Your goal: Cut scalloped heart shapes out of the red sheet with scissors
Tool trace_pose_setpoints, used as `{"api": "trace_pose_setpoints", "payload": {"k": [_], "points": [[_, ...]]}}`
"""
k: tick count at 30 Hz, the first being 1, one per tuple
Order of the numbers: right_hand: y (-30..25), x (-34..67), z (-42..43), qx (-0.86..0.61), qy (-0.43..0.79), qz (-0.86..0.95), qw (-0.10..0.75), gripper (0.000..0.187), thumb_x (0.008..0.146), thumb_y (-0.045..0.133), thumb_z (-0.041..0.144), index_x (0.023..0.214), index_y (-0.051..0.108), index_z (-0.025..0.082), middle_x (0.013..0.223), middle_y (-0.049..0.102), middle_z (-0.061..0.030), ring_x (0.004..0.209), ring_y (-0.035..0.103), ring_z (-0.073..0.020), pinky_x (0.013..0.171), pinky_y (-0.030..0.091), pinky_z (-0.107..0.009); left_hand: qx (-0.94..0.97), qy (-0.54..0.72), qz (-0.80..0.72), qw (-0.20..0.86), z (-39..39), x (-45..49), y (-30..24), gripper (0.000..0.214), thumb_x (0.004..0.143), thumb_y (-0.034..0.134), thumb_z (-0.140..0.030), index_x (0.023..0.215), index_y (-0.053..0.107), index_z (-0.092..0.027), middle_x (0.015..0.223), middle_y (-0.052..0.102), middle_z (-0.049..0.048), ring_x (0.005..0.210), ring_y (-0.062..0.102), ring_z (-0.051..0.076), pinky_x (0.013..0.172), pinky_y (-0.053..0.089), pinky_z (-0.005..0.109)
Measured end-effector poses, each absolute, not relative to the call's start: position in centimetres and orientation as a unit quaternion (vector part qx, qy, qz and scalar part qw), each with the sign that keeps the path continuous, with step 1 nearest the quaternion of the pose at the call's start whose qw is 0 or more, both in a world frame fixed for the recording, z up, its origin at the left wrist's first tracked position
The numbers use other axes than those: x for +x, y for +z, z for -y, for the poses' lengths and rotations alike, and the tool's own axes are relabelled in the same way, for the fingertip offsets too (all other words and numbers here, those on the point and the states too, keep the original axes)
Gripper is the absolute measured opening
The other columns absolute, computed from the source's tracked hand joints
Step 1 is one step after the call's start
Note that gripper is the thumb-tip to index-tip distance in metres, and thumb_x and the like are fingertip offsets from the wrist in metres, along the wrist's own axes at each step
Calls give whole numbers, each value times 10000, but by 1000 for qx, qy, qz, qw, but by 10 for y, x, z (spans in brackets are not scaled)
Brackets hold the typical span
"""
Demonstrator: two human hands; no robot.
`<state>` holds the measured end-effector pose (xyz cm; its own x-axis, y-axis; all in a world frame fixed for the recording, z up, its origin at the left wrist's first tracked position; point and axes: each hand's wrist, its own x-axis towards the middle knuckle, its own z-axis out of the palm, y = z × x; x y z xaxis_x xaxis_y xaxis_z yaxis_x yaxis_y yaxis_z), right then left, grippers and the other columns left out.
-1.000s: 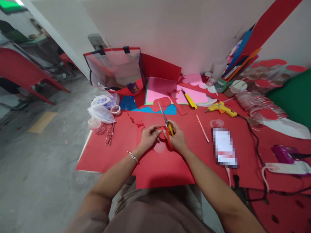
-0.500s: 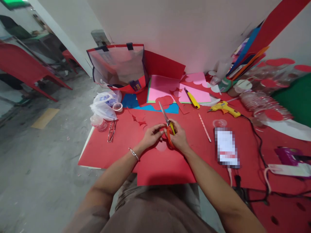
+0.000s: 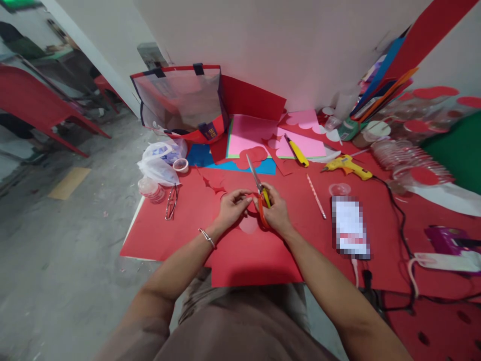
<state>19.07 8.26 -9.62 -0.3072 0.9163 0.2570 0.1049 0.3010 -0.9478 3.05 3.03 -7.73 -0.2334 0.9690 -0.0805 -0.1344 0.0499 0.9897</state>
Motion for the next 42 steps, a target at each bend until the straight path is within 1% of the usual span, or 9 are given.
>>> {"api": "trace_pose_setpoints", "payload": {"k": [7,14,19,26,30,32,34,39,42], "points": [[-98,190,-83,-379,451,672,449,488,852,740,309,1324,646,224,824,651,7,762,642,-185,727,559,-306,445,537,-544,466,-29,26,-76,339,836,786,-420,1042,810,-151,943,800,75,604,639,124,540,522,242],[-100,191,-84,-376,450,673,450,506,842,736,271,1336,635,226,832,652,6,786,658,-192,754,570,-316,475,535,-523,464,-30,25,-81,353,818,817,-393,1078,808,-154,811,742,40,645,581,123,617,479,244],[-100,191,-84,-378,444,673,456,504,852,728,287,1342,633,221,845,662,-1,806,671,-198,768,581,-322,457,541,-521,477,-30,27,-81,405,786,851,-415,1084,805,-144,740,696,13,562,527,98,549,451,237],[-100,191,-83,-385,438,678,447,502,847,731,272,1338,648,215,843,658,-4,792,656,-188,751,568,-305,408,561,-549,466,-30,26,-82,330,829,798,-382,1057,813,-143,818,773,51,512,536,93,475,436,226],[-101,192,-83,-382,443,675,450,492,867,743,305,1341,644,219,861,664,-7,800,657,-186,774,571,-315,455,561,-529,445,-32,24,-83,251,850,777,-338,1019,832,-161,995,825,94,813,736,185,785,593,306],[-100,192,-83,-380,445,675,450,489,876,747,324,1341,641,218,870,669,-11,807,663,-192,788,575,-327,480,555,-517,442,-33,23,-83,231,864,760,-328,1017,838,-172,1056,831,101,978,760,226,957,577,359],[-99,193,-83,-382,442,676,449,489,878,747,333,1341,639,218,877,672,-14,814,670,-198,794,578,-334,486,545,-516,447,-33,23,-83,238,879,744,-330,1039,837,-180,1075,831,101,1015,761,239,1010,557,383],[-99,193,-82,-384,440,676,450,491,865,741,295,1341,646,219,863,660,-8,794,659,-191,768,568,-315,477,551,-508,459,-32,23,-84,258,866,780,-342,1049,829,-167,1078,819,108,993,739,229,974,553,361],[-100,193,-82,-392,434,673,454,497,863,735,281,1348,646,223,846,649,1,766,645,-180,749,560,-304,466,550,-507,473,-30,24,-84,362,827,836,-381,1102,810,-148,988,788,86,826,688,166,808,557,290]]}}
